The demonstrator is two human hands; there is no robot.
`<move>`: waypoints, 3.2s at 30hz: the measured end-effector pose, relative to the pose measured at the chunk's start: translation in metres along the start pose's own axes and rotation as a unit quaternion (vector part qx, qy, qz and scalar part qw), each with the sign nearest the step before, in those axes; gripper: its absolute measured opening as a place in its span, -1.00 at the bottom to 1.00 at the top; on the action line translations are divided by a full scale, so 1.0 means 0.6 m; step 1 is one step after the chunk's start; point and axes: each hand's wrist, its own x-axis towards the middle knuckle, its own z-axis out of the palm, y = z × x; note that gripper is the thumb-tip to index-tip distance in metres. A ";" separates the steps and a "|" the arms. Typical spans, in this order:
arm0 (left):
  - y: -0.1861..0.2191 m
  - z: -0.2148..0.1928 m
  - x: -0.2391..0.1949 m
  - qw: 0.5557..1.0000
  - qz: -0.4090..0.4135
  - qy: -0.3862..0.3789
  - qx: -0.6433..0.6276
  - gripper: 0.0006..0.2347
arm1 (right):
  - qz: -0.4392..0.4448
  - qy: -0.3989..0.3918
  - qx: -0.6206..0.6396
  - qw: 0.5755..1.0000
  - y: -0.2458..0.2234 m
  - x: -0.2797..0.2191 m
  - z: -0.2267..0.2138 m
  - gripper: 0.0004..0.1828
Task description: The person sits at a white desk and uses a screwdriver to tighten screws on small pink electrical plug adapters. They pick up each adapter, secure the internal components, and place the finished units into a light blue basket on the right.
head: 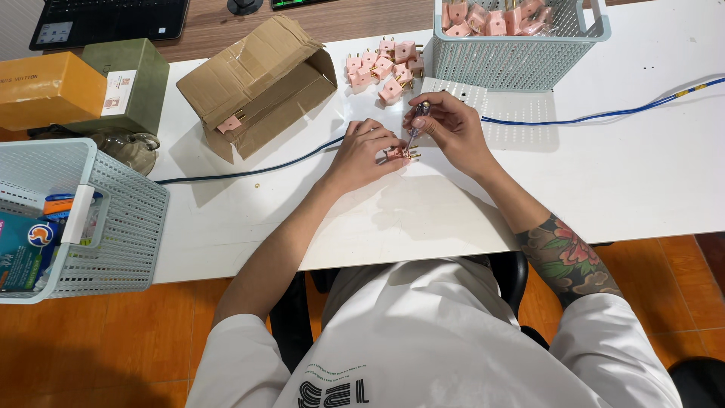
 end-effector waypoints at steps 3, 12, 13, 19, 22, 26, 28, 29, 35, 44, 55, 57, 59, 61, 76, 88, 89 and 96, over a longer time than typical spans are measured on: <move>0.001 -0.002 0.000 1.000 0.002 -0.001 0.003 -0.68 | -0.006 -0.007 -0.012 1.000 0.000 0.000 -0.002 -0.69; -0.008 0.018 -0.002 0.998 0.027 0.062 -0.008 -0.73 | -0.032 -0.003 -0.032 0.999 0.004 -0.006 -0.002 -0.65; -0.008 0.015 -0.004 0.998 0.023 0.066 -0.003 -0.73 | -0.035 -0.009 -0.028 0.999 0.007 -0.004 0.000 -0.65; 0.004 0.004 -0.001 0.999 0.007 0.036 -0.012 -0.70 | -0.033 -0.006 -0.058 0.998 0.014 -0.003 -0.006 -0.65; 0.006 0.004 -0.002 1.000 -0.001 0.022 -0.020 -0.70 | -0.047 -0.004 -0.075 0.996 0.017 -0.005 -0.004 -0.65; 0.005 0.000 0.001 0.999 -0.009 0.019 -0.026 -0.71 | -0.068 -0.003 -0.101 0.993 0.018 -0.004 -0.002 -0.64; 0.006 0.002 -0.001 0.999 -0.011 0.017 -0.030 -0.71 | -0.063 -0.007 -0.099 0.993 0.016 -0.006 -0.001 -0.64; 0.003 0.006 -0.001 0.999 -0.007 0.019 -0.030 -0.72 | -0.069 -0.016 -0.095 0.993 0.012 -0.005 -0.001 -0.67; 0.003 0.005 -0.001 1.000 -0.008 0.019 -0.023 -0.73 | -0.086 -0.025 -0.097 0.991 0.017 -0.006 0.003 -0.65; -0.001 0.014 -0.003 0.999 -0.014 0.030 -0.020 -0.75 | -0.155 0.012 -0.176 0.972 0.023 -0.004 -0.002 -0.63; 0.006 0.004 -0.001 0.999 -0.013 0.038 -0.016 -0.75 | -0.169 0.021 -0.171 0.970 0.018 -0.007 0.014 -0.61; 0.010 0.006 -0.004 0.999 -0.007 0.034 -0.010 -0.75 | -0.157 0.013 -0.161 0.974 0.007 -0.011 0.018 -0.62; 0.015 0.001 -0.002 0.999 -0.005 0.036 -0.010 -0.76 | -0.168 0.005 -0.178 0.970 0.005 -0.009 0.017 -0.60; 0.017 -0.003 0.000 0.999 -0.002 0.039 -0.010 -0.76 | -0.179 -0.004 -0.196 0.964 0.013 -0.008 0.015 -0.57; 0.021 -0.004 0.003 0.999 0.002 0.033 0.006 -0.72 | -0.184 0.008 -0.182 0.966 0.012 -0.007 0.007 -0.57; 0.015 0.005 0.004 0.999 0.014 0.034 0.031 -0.68 | -0.217 0.000 -0.226 0.950 0.010 -0.011 0.014 -0.61; 0.018 0.004 0.004 0.999 0.011 0.029 0.026 -0.68 | -0.208 0.012 -0.230 0.951 0.026 -0.014 0.010 -0.59; 0.020 0.004 0.004 1.000 -0.010 0.029 -0.005 -0.67 | -0.210 0.018 -0.224 0.951 0.017 -0.008 0.016 -0.56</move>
